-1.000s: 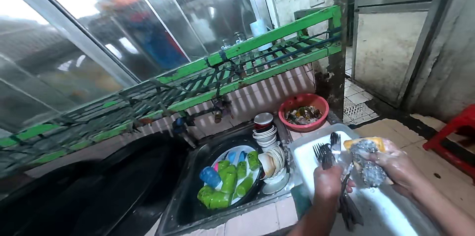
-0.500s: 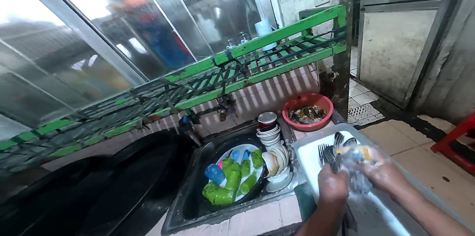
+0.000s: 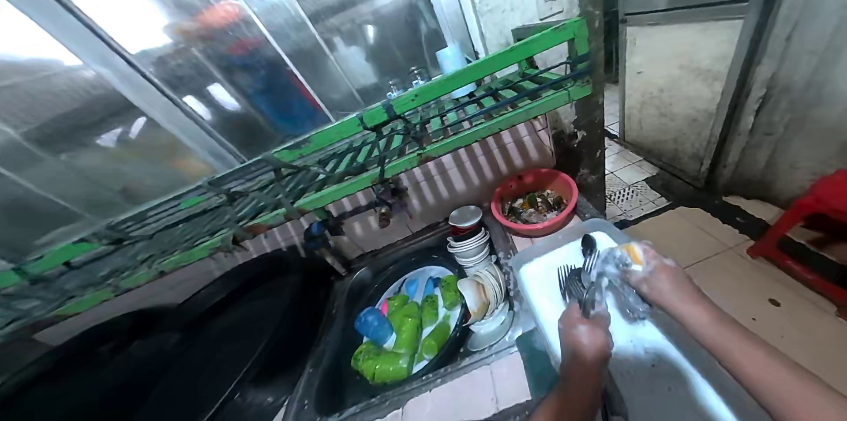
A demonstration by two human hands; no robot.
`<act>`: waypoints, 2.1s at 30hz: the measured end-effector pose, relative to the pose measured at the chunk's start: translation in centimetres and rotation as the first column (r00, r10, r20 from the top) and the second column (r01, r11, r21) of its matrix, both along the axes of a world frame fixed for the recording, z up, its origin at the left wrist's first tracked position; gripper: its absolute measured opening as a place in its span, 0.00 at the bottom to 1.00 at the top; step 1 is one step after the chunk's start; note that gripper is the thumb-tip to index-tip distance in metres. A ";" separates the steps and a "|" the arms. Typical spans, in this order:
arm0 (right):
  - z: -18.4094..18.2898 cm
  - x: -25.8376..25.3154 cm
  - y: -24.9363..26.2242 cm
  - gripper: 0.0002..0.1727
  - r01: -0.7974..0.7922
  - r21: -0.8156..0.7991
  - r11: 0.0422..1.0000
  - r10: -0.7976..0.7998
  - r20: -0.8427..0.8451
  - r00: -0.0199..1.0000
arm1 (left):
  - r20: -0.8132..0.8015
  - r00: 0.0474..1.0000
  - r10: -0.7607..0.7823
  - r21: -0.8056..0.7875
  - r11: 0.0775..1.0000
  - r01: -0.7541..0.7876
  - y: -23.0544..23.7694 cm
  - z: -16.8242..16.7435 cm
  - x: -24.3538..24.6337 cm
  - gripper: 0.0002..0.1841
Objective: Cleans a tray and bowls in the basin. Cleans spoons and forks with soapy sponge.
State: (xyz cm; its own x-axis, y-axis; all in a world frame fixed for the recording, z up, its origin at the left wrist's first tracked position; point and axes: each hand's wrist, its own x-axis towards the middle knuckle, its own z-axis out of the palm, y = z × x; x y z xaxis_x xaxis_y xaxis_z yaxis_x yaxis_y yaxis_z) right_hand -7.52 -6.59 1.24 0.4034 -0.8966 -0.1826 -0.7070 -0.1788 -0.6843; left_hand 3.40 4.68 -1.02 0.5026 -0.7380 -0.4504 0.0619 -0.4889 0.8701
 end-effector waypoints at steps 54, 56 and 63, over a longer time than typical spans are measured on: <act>-1.1 0.2 3.4 0.26 -0.641 0.454 0.619 0.738 -0.058 0.672 | -0.474 0.833 -0.285 -0.296 0.943 0.154 -1.3 0.1 3.7 0.06; -2.8 -0.4 3.7 0.29 -0.683 0.420 0.597 0.760 -0.026 0.649 | -0.554 0.807 -0.203 -0.336 0.942 0.005 -2.1 0.0 4.5 0.05; -3.6 -3.9 1.8 0.33 -0.358 0.275 0.892 0.376 -0.012 0.927 | -0.502 0.864 -0.048 -0.172 0.984 -0.045 -2.5 1.7 5.9 0.14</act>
State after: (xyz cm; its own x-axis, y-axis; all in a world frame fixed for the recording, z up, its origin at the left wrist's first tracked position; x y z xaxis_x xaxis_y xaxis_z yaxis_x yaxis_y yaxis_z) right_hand -11.43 -4.82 -2.37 0.6739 -0.6027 -0.4273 -0.6695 -0.2536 -0.6982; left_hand 9.29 2.18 0.72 0.2413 -0.8274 -0.5071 0.5122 -0.3352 0.7907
